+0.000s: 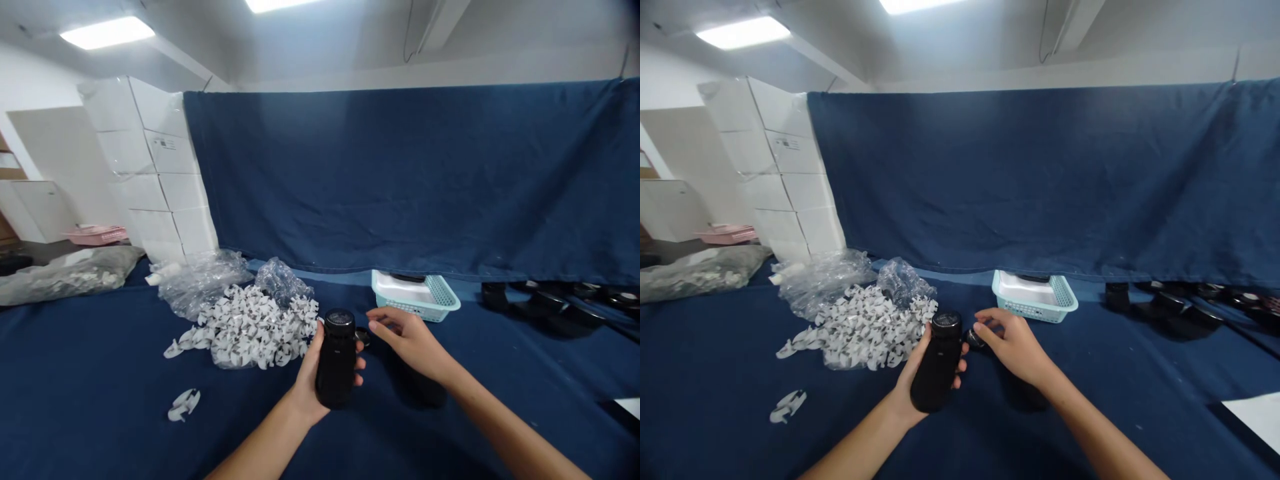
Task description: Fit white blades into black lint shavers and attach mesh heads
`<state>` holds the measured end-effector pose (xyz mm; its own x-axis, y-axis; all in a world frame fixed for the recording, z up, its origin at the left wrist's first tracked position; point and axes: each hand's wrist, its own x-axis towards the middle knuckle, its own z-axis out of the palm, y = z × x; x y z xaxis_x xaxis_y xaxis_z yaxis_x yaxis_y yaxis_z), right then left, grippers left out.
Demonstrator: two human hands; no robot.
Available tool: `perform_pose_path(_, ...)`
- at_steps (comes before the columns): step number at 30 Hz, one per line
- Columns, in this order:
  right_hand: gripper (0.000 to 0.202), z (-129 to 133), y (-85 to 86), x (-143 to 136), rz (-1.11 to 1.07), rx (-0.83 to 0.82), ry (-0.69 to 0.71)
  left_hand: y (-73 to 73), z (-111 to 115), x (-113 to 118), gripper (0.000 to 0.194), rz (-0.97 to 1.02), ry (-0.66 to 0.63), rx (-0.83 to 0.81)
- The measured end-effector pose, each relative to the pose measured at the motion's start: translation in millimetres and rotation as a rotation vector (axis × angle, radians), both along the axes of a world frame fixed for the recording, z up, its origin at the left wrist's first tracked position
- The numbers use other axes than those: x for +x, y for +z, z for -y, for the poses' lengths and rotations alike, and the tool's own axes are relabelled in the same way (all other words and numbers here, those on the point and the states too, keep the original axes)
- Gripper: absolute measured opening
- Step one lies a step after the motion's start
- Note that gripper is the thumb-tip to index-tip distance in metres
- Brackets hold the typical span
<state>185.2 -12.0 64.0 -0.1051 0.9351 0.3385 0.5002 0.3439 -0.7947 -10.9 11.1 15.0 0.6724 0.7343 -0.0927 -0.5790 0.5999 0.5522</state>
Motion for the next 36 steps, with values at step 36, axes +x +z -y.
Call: perform_pose_path(36, 0.059, -42.0, 0.8, -54.9, -0.410, -0.312, 0.451, -7.2, -1.8, -6.9, 0.064, 0.123, -0.025, -0.057)
